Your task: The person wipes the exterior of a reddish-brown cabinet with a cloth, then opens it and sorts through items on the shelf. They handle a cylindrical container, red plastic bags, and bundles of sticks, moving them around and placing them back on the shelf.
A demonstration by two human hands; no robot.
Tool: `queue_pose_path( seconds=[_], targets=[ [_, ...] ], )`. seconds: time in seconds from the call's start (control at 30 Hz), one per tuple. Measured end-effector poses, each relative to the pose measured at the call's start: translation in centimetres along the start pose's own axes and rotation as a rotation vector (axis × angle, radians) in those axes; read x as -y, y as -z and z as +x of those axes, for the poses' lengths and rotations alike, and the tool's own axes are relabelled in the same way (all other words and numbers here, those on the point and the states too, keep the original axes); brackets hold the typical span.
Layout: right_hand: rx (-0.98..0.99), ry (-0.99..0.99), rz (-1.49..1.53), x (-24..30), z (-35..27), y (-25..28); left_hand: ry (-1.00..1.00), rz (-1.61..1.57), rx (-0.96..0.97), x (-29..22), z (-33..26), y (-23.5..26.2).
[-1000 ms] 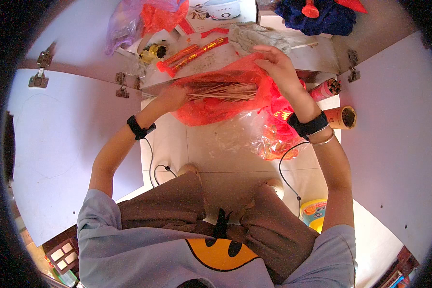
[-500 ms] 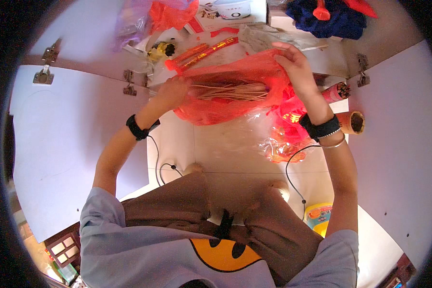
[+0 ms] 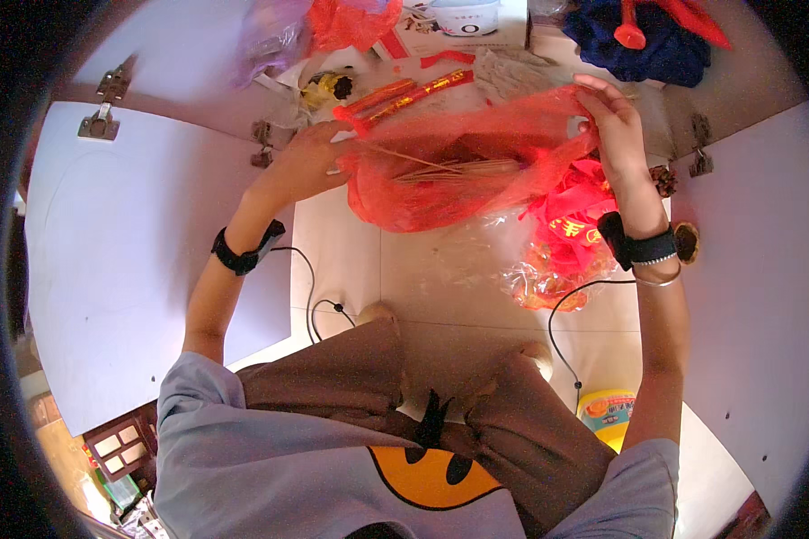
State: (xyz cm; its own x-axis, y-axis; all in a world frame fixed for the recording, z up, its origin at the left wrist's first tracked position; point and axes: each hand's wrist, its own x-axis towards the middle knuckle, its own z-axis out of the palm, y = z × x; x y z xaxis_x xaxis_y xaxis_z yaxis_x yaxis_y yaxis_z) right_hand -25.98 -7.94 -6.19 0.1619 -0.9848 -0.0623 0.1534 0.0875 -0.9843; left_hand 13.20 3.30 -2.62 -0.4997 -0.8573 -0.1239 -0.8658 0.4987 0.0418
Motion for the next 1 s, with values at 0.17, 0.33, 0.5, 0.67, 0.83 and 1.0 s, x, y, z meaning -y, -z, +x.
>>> queue_pose_path(
  seconds=[0.17, 0.33, 0.5, 0.67, 0.83, 1.0],
  targets=[
    [0.004, 0.007, 0.011, -0.5, 0.1, 0.3, 0.127, -0.341, 0.097, -0.5, -0.6, -1.1],
    [0.01, 0.01, 0.007, -0.6, 0.0, 0.2, 0.056, -0.357, -0.003, -0.3, -0.2, -1.4],
    [-0.005, 0.018, -0.037, -0.7, 0.0, 0.3, 0.168, -0.517, -0.29, -0.1, -1.1, -2.1],
    [-0.032, 0.035, -0.05, -0.9, 0.1, 0.3, 0.721, -1.117, -0.606, 0.6, -3.0, -9.6],
    [-0.149, 0.058, -0.054, -1.0, 0.0, -0.1, 0.796, -0.808, -0.189, 0.6, -6.0, -19.9],
    [-0.217, 0.593, -0.79, -0.7, -0.3, -1.4, 0.745, -0.524, -0.006, -2.0, -6.6, -24.1]
  ],
)
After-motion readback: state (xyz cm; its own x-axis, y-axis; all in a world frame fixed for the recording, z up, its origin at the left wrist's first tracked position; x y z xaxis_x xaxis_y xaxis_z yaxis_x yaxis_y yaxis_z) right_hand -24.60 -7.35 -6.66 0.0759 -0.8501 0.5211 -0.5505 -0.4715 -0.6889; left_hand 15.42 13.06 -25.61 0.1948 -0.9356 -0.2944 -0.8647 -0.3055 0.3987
